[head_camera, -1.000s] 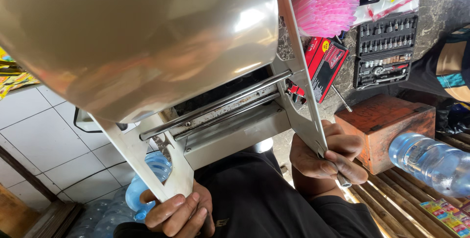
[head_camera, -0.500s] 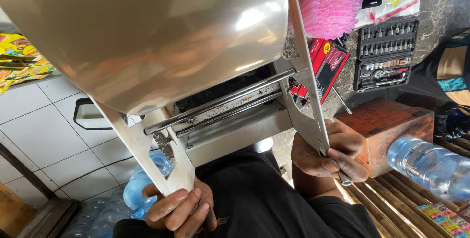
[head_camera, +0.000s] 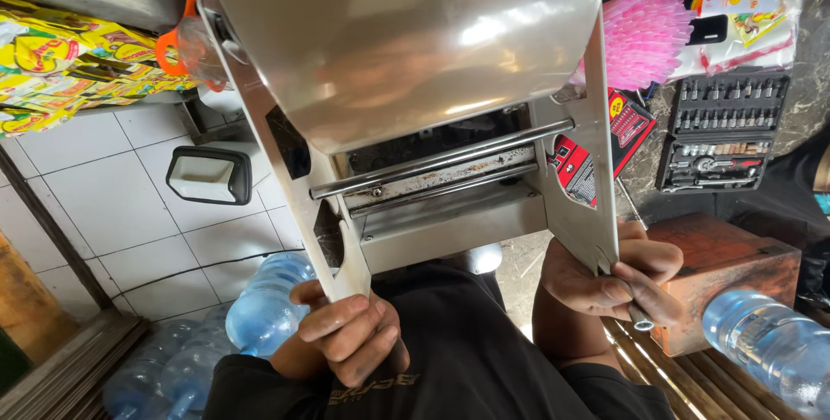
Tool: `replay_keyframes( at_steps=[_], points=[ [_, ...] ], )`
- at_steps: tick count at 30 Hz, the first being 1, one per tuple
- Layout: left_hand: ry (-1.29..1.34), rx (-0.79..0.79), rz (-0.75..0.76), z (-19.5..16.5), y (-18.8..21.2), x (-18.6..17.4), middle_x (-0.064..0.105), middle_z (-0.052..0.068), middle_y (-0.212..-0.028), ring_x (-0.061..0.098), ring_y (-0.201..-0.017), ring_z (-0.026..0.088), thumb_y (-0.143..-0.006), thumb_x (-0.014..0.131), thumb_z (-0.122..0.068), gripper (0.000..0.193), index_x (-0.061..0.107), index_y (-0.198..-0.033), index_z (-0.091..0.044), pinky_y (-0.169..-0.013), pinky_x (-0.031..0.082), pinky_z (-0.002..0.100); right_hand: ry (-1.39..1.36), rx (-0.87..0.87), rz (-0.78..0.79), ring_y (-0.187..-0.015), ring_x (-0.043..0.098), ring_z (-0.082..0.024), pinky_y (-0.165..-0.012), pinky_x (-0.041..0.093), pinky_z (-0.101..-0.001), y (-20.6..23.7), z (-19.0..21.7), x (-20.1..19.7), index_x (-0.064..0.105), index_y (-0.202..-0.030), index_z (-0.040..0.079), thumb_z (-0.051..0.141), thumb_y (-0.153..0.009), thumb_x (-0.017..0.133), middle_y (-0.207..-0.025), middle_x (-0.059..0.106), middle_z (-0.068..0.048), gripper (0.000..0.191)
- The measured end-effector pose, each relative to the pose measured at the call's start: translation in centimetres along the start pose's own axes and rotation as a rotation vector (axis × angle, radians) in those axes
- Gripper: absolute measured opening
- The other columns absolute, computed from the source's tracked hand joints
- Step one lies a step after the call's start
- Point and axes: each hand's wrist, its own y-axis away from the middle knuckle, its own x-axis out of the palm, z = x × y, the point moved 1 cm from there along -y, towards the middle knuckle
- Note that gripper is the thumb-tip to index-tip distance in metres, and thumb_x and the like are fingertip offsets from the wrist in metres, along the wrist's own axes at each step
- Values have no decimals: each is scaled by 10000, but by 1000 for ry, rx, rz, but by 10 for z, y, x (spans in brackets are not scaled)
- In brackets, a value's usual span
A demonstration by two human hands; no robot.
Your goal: The person walks through a cluttered room and approaches a counter where a machine is placed. They use a screwdriver to adjust components on the machine while another person assists by holding parts and handing tools. The person continues to tighten screws and align parts on the machine.
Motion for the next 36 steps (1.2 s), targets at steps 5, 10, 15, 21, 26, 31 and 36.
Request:
replay_keyframes(
  at_steps=[5,10,15,21,26,31,36],
  points=[
    [-8,-7,-11,4,1,2,551,-91,-789,566,-957,120,-933,597,-309,66,561,-918,-257,-1032,399,439,-62,-136,-101,-506,366,-118,-426,379,-272,0,-9,6,378,-1018,77,269,-1047,575,-869,387,-85,276],
    [-7,98,-20,18,0,4,569,-95,-795,568,-945,118,-1014,596,-514,270,566,-957,-252,-914,428,412,-356,230,66,-547,399,-156,-476,435,-291,-10,-3,3,449,-1044,68,350,-1076,589,-943,409,-82,316],
    [-46,219,98,22,-6,-3,582,-78,-840,584,-929,136,-1062,585,-516,305,562,-1003,-218,-829,471,381,-319,791,-61,-668,511,-149,-583,437,-285,-25,-30,5,582,-1066,-45,233,-1106,602,-816,559,-71,282],
    [-5,212,129,19,-3,-7,584,-72,-825,575,-921,131,-1054,622,-485,304,576,-1022,-186,-795,486,338,139,949,222,-696,642,-93,-605,495,-268,-5,-80,29,720,-1060,-42,9,-961,615,-846,713,-47,153],
    [66,185,41,21,6,-3,548,-97,-782,548,-898,120,-1017,668,-494,292,590,-974,-217,-816,439,308,77,942,289,-770,682,-115,-649,524,-264,-4,-89,27,737,-1140,-59,1,-949,669,-942,752,-108,211],
    [151,243,77,20,5,-4,518,-98,-770,556,-911,130,-1009,706,-492,269,638,-911,-251,-850,474,251,81,712,460,-998,684,-113,-855,538,-244,-17,-88,23,680,-1252,-80,2,-994,675,-1231,715,-139,270],
    [165,102,76,15,6,-5,496,-101,-780,522,-968,113,-1000,705,-501,276,604,-905,-262,-1044,358,420,201,670,565,-935,671,-113,-827,524,-240,-24,-79,30,693,-1246,-84,-35,-959,646,-1164,742,-134,295]
  ],
)
